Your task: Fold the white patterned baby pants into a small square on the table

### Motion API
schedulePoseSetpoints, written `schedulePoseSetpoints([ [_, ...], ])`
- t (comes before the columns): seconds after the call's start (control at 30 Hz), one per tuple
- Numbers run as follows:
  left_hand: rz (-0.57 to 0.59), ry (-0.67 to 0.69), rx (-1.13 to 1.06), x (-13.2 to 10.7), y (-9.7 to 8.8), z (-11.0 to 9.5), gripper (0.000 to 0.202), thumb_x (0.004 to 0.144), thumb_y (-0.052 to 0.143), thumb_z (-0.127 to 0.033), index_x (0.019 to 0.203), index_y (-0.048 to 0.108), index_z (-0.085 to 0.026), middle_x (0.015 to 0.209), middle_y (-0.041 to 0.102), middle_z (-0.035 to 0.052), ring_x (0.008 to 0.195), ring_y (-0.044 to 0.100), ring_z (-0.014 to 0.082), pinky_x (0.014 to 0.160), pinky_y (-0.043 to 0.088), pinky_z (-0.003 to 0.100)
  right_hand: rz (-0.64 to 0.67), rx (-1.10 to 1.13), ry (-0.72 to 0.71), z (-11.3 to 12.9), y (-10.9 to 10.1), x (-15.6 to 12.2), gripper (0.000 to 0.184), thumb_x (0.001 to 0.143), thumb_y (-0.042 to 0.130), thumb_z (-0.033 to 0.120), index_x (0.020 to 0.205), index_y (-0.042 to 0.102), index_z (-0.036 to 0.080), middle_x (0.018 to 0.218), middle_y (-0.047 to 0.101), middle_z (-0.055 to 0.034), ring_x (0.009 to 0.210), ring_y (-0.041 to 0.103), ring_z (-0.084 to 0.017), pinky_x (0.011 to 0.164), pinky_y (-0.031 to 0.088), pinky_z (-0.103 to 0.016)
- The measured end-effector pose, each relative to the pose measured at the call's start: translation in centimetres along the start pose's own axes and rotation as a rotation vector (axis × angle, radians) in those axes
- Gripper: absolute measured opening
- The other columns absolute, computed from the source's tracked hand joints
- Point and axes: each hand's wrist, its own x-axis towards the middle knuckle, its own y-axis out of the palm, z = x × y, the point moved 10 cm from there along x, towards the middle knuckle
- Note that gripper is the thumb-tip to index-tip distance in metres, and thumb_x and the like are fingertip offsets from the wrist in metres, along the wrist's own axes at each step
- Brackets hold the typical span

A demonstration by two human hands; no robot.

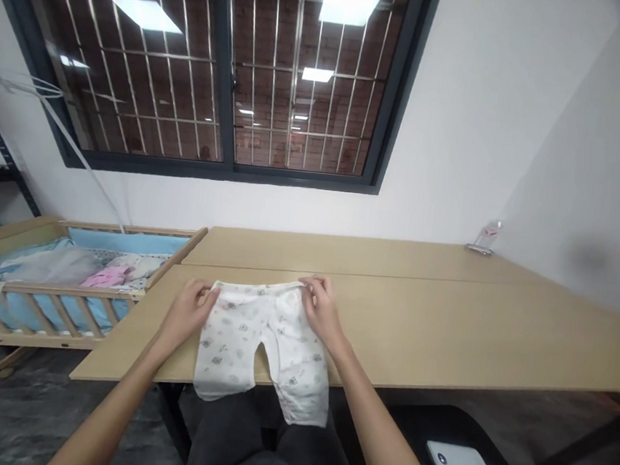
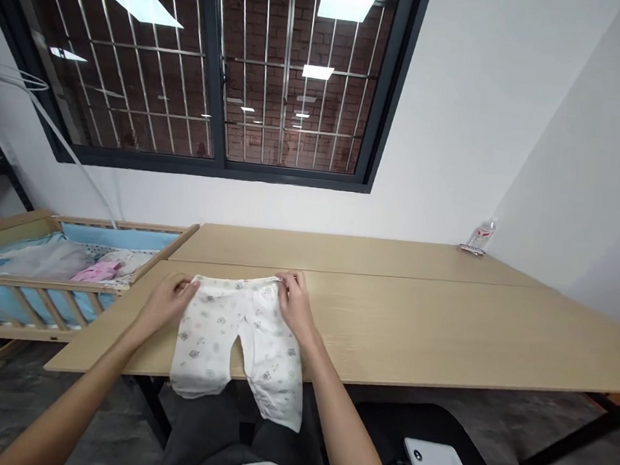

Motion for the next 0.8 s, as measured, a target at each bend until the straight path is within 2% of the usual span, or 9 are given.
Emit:
schedulePoseSetpoints([
  [0.07, 0.103, -0.053, 0.040, 1.4, 3.7, 1.2, 0.039, 0.098, 0.042, -0.052, 0.086, 0.062, -0.020, 0.086, 0.065, 0.0043, 0.084, 0.062, 0.0208, 0.075, 0.046, 0.030, 0.085, -0.010, 0.083, -3.8, 1.5, 0.3, 0.024, 0.099, 0.049, 0.023, 0.114, 0.067, 0.020, 0.110, 0.058, -0.0099, 0.098, 0.061, -0.021, 0.090, 0.053, -0.036],
  [0.17, 0.194, -0.093, 0.080, 2.0, 8.3, 2.9, 0.037, 0.097, 0.043, -0.046, 0.076, 0.059, -0.021, 0.076, 0.066, 0.0042, 0.073, 0.061, 0.0204, 0.067, 0.043, 0.029, 0.211, -0.065, 0.210, -9.3, 4.0, -0.6, 0.023, 0.097, 0.048, 0.021, 0.111, 0.067, 0.018, 0.109, 0.061, -0.0098, 0.094, 0.063, -0.020, 0.089, 0.053, -0.034],
  [0.27, 0.251, -0.118, 0.132, 1.5, 11.6, 4.2, 0.034, 0.096, 0.045, -0.041, 0.075, 0.061, -0.020, 0.076, 0.068, 0.0061, 0.073, 0.063, 0.0212, 0.066, 0.043, 0.029, 0.296, -0.175, 0.317, -13.3, 5.8, -2.4, 0.024, 0.095, 0.047, 0.015, 0.109, 0.066, 0.016, 0.109, 0.062, -0.0102, 0.096, 0.064, -0.019, 0.092, 0.052, -0.033],
  [0.33, 0.270, -0.123, 0.172, 1.1, 12.9, 4.7, 0.031, 0.097, 0.043, -0.037, 0.084, 0.064, -0.019, 0.085, 0.070, 0.0091, 0.082, 0.066, 0.0228, 0.072, 0.045, 0.030, 0.330, -0.222, 0.350, -14.5, 6.6, -3.3, 0.026, 0.092, 0.049, 0.010, 0.110, 0.066, 0.015, 0.110, 0.062, -0.0106, 0.097, 0.064, -0.019, 0.093, 0.052, -0.032],
  [0.4, 0.272, -0.118, 0.217, 0.7, 13.7, 4.9, 0.031, 0.098, 0.041, -0.033, 0.102, 0.066, -0.016, 0.104, 0.070, 0.0143, 0.098, 0.066, 0.0258, 0.083, 0.047, 0.034, 0.341, -0.237, 0.364, -14.7, 6.9, -3.8, 0.029, 0.090, 0.050, 0.009, 0.114, 0.065, 0.014, 0.116, 0.061, -0.0120, 0.095, 0.065, -0.018, 0.091, 0.052, -0.031],
  [0.5, 0.299, -0.073, 0.272, -0.2, 14.6, 4.4, 0.039, 0.099, 0.038, -0.032, 0.127, 0.058, -0.013, 0.129, 0.063, 0.0195, 0.122, 0.059, 0.0290, 0.100, 0.044, 0.039, 0.381, -0.304, 0.343, -13.8, 7.0, -4.2, 0.031, 0.092, 0.049, 0.011, 0.118, 0.065, 0.016, 0.123, 0.060, -0.0126, 0.099, 0.065, -0.019, 0.090, 0.050, -0.030],
  [0.6, 0.395, 0.023, 0.297, -1.8, 16.1, 3.3, 0.043, 0.101, 0.037, -0.038, 0.135, 0.054, -0.018, 0.138, 0.061, 0.0157, 0.131, 0.054, 0.0273, 0.108, 0.040, 0.038, 0.520, -0.486, 0.192, -11.6, 7.7, -4.7, 0.029, 0.094, 0.047, 0.010, 0.111, 0.068, 0.018, 0.121, 0.065, -0.0113, 0.113, 0.061, -0.021, 0.099, 0.044, -0.030],
  [0.67, 0.460, 0.071, 0.319, -3.0, 17.2, 2.7, 0.049, 0.100, 0.039, -0.044, 0.140, 0.051, -0.018, 0.145, 0.056, 0.0157, 0.138, 0.049, 0.0285, 0.112, 0.037, 0.040, 0.634, -0.584, 0.111, -10.5, 8.4, -5.5, 0.026, 0.096, 0.046, 0.012, 0.108, 0.069, 0.018, 0.119, 0.068, -0.0114, 0.115, 0.060, -0.023, 0.101, 0.041, -0.031],
  [0.8, 0.535, 0.082, 0.387, -4.1, 18.8, 2.9, 0.058, 0.100, 0.036, -0.048, 0.146, 0.045, -0.013, 0.158, 0.041, 0.0203, 0.149, 0.035, 0.0326, 0.116, 0.032, 0.048, 0.742, -0.632, 0.109, -10.4, 9.1, -6.3, 0.028, 0.101, 0.042, 0.020, 0.103, 0.070, 0.018, 0.114, 0.072, -0.0114, 0.105, 0.066, -0.022, 0.094, 0.043, -0.031],
])
